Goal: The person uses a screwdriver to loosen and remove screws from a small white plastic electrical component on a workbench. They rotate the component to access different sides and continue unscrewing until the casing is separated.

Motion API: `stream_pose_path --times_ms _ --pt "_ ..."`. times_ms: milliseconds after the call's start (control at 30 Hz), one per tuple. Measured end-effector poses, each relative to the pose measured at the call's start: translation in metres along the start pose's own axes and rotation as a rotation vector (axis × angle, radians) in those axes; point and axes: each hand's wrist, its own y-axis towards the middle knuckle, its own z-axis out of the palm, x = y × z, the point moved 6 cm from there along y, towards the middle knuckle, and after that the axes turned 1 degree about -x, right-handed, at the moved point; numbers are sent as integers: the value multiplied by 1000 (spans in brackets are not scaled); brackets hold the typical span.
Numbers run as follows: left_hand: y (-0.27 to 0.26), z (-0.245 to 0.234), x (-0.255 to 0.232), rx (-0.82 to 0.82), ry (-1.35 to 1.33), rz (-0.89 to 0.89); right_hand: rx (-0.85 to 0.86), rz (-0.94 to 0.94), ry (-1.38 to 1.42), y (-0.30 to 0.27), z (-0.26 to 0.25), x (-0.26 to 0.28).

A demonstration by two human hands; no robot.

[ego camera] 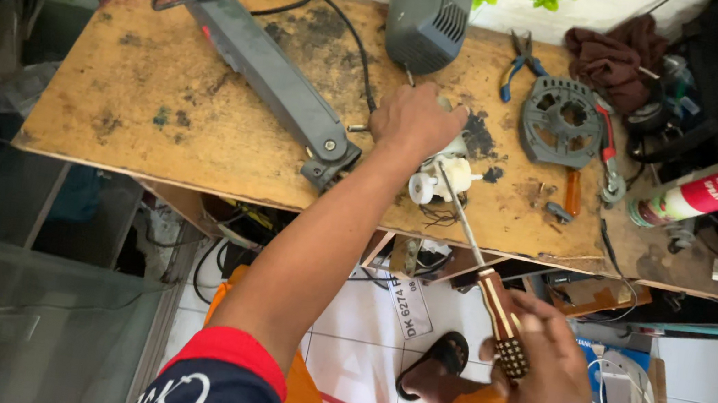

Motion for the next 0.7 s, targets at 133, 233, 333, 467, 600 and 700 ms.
stream_pose_path --times_ms 133,233,333,467,600,700 --pt "5 1 1 -4 5 -11 -106 -210 -952 -10 3 8" --pt "4 1 2 -11 1 -17 -105 -968 -1245 -19 10 10" --pt "0 -2 2 -2 -11 -10 -76 -919 -940 -29 11 24" --pt "1 -1 1 -17 -16 7 -50 -671 20 -11 -8 4" --pt "5 5 9 99 -67 -6 -188 -184 108 2 -8 10" --pt "8 1 7 29 -25 1 -174 -259 -555 -4 -22 12"
